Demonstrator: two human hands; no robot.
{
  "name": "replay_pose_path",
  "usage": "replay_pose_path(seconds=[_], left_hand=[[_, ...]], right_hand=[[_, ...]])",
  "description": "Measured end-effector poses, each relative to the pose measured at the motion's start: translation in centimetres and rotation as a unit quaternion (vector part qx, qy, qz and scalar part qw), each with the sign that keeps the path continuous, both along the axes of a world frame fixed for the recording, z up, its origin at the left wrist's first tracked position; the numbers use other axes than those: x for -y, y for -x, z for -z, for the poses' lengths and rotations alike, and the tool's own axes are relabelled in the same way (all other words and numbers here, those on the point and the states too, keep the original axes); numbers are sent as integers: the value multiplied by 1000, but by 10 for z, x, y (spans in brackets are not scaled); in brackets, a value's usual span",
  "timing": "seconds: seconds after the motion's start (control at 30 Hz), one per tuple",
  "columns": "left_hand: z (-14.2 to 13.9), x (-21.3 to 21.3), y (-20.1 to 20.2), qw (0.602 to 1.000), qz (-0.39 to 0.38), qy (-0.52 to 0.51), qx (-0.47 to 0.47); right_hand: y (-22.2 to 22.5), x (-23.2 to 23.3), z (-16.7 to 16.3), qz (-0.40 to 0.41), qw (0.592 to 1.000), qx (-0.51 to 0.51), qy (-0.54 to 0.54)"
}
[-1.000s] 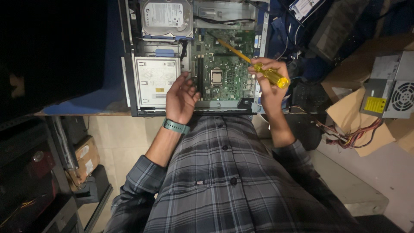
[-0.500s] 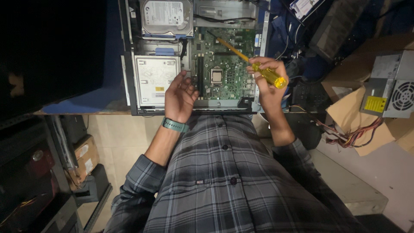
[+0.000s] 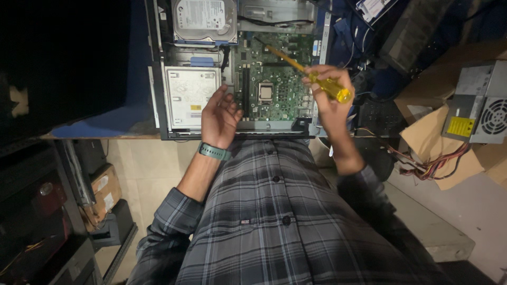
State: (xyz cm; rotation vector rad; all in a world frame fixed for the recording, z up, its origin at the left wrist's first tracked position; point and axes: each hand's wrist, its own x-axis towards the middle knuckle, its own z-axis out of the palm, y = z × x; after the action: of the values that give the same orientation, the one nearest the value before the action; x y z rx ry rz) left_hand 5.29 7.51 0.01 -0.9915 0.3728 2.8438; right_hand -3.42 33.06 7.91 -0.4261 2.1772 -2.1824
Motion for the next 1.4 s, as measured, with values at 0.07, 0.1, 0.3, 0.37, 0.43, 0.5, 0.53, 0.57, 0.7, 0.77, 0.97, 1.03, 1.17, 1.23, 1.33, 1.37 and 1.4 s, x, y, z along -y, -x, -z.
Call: replay_pose_path(seconds=[0.07,0.1,0.3,0.37,0.43,0.5,0.53,0.57,0.7,0.77,0.97,1.03,1.17,1.23,1.33,1.37,1.4], left_hand=[[2,-1,1,1000,0,-6,1],[2,-1,1,1000,-1,-8,3],[1,0,7,1000,5,10,-10],[0,3,12,999,9,35,-23],[-1,8,20,997,13,75,-31],[-2,14,31,985,24,158,-64],[-3,16,38,977,29,198,-80],[-4,19,46,962,36,253,-98],[-13,30,87,862,87,453,-210],[-20,34,108,799,120,526,-265],[-37,24,157,612,149,686,-363],[-39,17,169,562,158,725,-365],[-38,16,182,494,149,764,-387],[-38,18,186,475,178,767,-392],[-38,19,186,501,201,746,-391],[-39,19,186,492,191,750,-398],[-39,19,186,482,181,754,-407]], right_hand=[[7,0,-5,-17,1000,-12,-9],[11,0,-7,-26,999,-18,-31],[58,5,-18,-98,973,-118,-169],[73,7,-24,-107,959,-130,-228],[89,14,-30,-116,943,-180,-253],[106,25,-36,-129,931,-195,-279],[116,31,-38,-136,928,-184,-294],[122,36,-41,-143,924,-174,-309],[129,55,-50,-184,930,-183,-261],[132,64,-54,-202,922,-168,-283],[135,72,-55,-157,907,-163,-354],[133,68,-52,-135,881,-246,-381],[129,62,-45,-122,903,-226,-344],[129,64,-44,-104,918,-236,-301],[126,72,-42,-83,971,-160,-159],[123,74,-41,-75,985,-116,-99],[124,80,-39,-93,991,-88,-36]])
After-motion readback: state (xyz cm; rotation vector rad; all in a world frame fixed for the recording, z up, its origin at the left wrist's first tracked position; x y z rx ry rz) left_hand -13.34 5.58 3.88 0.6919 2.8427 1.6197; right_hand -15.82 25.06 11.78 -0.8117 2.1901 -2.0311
